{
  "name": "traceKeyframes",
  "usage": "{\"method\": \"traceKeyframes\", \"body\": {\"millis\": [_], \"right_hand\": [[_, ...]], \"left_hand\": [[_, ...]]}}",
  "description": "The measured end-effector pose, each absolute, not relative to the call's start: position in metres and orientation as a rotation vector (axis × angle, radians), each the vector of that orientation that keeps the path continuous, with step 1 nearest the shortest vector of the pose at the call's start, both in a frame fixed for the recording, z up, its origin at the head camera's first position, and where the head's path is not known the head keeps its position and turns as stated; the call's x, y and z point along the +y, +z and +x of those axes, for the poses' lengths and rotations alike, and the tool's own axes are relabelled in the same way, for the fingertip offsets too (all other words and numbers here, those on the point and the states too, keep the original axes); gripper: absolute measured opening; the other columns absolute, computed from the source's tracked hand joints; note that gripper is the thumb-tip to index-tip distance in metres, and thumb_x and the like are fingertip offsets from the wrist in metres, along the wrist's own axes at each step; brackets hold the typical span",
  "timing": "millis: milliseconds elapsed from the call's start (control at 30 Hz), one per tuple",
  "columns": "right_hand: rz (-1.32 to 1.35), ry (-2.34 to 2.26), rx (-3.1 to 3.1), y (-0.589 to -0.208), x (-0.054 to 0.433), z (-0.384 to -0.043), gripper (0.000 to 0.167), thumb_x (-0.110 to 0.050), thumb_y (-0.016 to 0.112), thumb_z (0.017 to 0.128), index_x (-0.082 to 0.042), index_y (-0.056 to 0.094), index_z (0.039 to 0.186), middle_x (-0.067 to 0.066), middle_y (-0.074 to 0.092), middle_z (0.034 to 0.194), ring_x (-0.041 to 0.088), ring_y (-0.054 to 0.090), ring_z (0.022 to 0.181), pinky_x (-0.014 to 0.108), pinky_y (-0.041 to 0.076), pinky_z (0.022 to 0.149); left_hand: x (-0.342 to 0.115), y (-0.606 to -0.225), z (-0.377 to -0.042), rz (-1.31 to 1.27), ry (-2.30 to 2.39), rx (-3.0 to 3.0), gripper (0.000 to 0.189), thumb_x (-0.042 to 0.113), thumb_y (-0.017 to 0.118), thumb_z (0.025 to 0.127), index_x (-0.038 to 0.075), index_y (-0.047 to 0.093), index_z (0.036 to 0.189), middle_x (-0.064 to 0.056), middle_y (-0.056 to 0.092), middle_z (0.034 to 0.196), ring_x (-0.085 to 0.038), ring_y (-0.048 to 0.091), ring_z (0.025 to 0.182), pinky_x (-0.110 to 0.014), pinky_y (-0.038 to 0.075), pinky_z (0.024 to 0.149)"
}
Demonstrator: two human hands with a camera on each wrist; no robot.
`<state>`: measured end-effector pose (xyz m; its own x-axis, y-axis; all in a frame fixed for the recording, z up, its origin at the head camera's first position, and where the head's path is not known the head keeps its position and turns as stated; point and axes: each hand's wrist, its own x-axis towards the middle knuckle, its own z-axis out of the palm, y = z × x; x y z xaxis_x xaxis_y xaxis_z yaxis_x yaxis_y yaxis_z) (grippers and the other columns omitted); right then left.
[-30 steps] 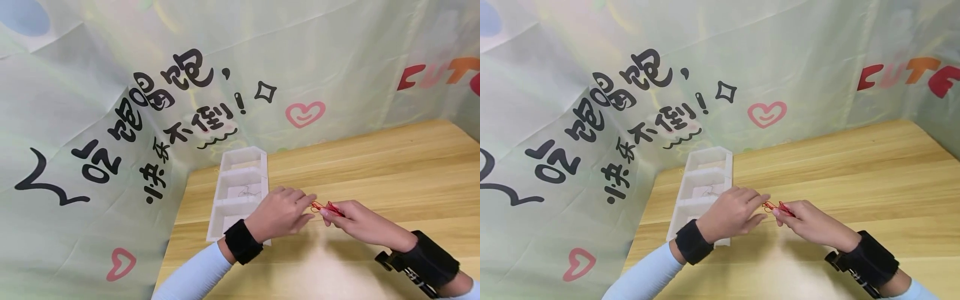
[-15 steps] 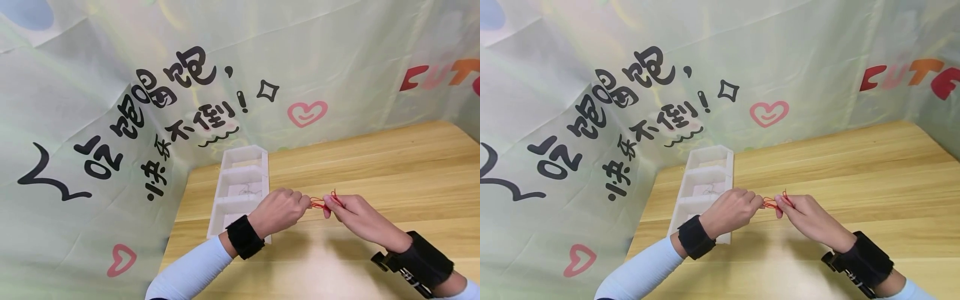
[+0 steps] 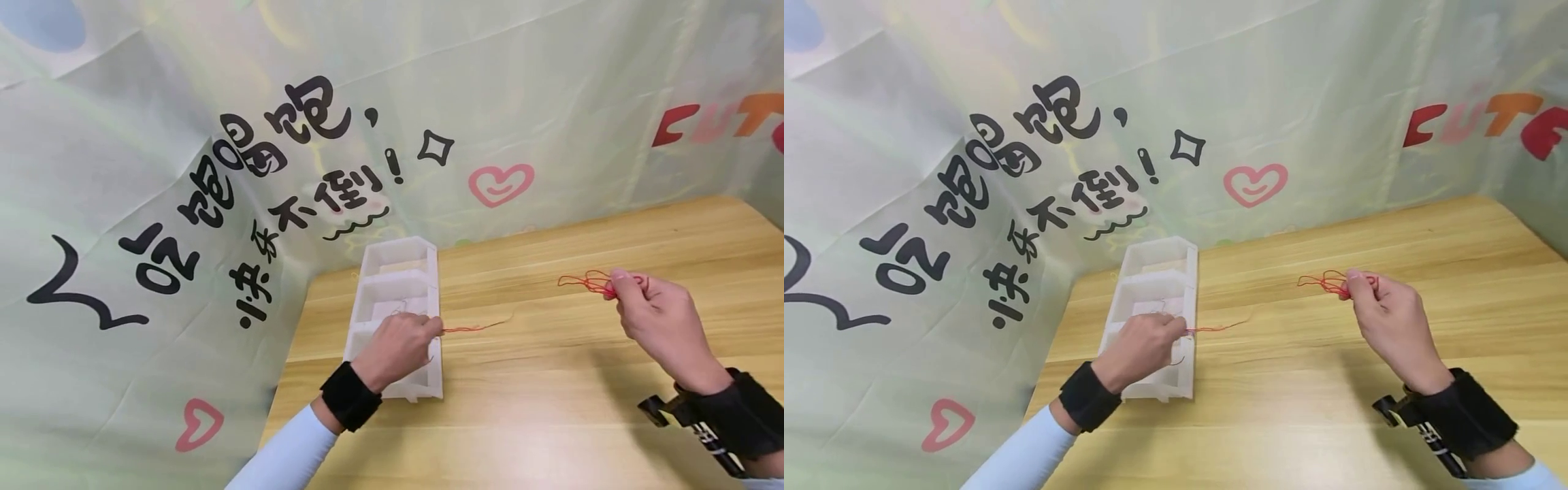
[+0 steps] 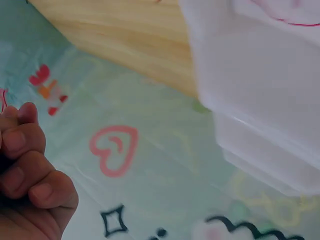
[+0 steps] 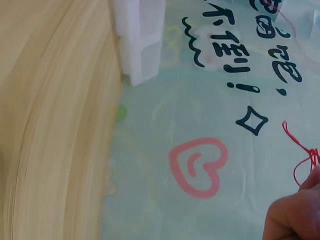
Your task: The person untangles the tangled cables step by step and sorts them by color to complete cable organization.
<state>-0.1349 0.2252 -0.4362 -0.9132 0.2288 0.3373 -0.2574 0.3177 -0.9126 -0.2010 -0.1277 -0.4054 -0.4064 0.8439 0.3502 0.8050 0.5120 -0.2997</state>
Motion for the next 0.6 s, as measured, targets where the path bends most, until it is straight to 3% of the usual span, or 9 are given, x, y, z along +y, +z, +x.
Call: {"method": "traceKeyframes", "body": {"millis": [100,433,600], "right_hand": [[0.107,1.697,-2.215,-0.438,0.227,-0.135,0.033,-0.025,0.048,0.109,-0.004,0.062,0.088,0.003,0.039,0.053,0.02,0.035,0.047,0.033,0.026,0.048],[0.175,1.787,-2.208,-0.444,0.218,-0.136,0.032,-0.024,0.046,0.109,-0.003,0.06,0.091,0.002,0.033,0.053,0.023,0.03,0.044,0.035,0.023,0.043],[0.214,1.804,-2.23,-0.447,0.215,-0.137,0.03,-0.024,0.046,0.109,-0.003,0.06,0.092,0.002,0.032,0.054,0.023,0.029,0.043,0.035,0.023,0.042]], "left_hand": [[-0.143,-0.403,-0.205,-1.308,0.061,-2.358,0.022,0.004,0.065,0.093,0.013,0.054,0.077,0.007,0.038,0.057,-0.008,0.042,0.049,-0.023,0.034,0.043],[-0.187,-0.39,-0.204,-1.244,-0.049,-2.51,0.025,0.009,0.067,0.098,0.016,0.056,0.076,0.009,0.04,0.059,-0.006,0.041,0.053,-0.022,0.04,0.052],[-0.207,-0.4,-0.2,-1.247,-0.087,-2.639,0.016,0.017,0.066,0.1,0.017,0.069,0.084,0.011,0.057,0.069,-0.003,0.05,0.06,-0.021,0.046,0.059]]}}
